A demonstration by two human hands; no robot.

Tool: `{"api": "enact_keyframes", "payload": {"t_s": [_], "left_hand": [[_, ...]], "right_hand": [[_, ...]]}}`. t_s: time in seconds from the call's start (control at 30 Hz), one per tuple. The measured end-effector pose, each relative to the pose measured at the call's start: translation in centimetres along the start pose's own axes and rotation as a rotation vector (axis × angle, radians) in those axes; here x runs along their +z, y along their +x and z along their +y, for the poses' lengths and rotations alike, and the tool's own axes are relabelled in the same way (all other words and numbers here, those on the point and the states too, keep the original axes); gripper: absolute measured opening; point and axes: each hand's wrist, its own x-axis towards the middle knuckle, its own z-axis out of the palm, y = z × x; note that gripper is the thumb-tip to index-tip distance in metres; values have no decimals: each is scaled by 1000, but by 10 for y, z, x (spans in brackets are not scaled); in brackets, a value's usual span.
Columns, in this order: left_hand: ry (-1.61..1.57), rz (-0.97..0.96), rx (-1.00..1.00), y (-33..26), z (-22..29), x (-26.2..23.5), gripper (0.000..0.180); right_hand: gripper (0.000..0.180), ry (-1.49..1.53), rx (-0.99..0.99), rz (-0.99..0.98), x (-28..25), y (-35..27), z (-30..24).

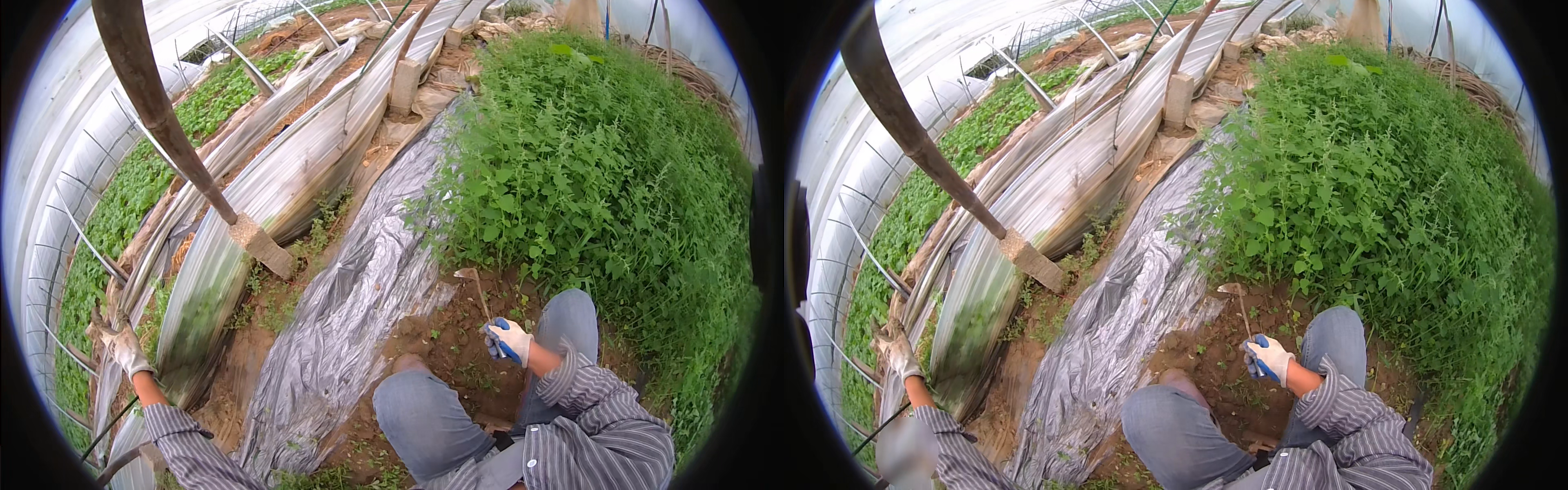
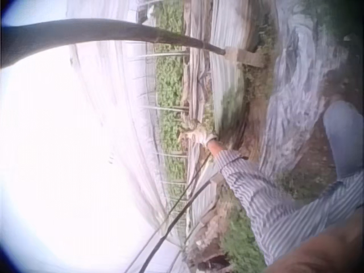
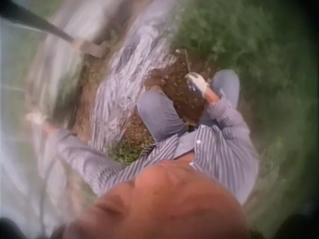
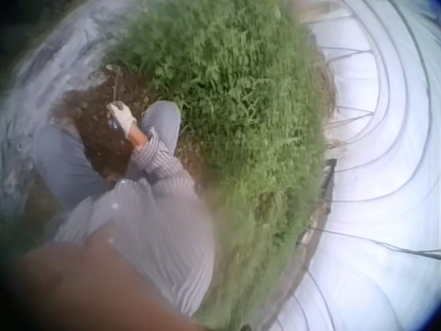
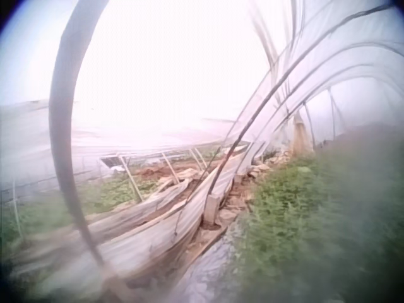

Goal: The person squats in a greenhouse and pulls weeds by hand from the soil around a row of plants. They repeatedly reach into the vegetation, uproot small plants, and toss them aside.

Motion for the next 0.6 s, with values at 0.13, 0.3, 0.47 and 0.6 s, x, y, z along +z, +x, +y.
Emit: {"api": "enact_keyframes", "payload": {"t_s": [0.13, 0.3, 0.47, 0.6], "left_hand": [[-227, -116, 67, -80, 73, -12, 33], [-491, -842, 219, -227, 192, 3, 13], [-398, -1086, 195, -289, 220, 83, 15], [-185, -1212, 232, -295, 232, 183, 20]], "right_hand": [[19, -49, -75, -43, 12, 5, -1], [23, -50, -28, -92, 18, 6, -14], [26, -132, 13, -267, 53, 19, -56], [28, -205, -14, -277, 53, 43, -60]]}}
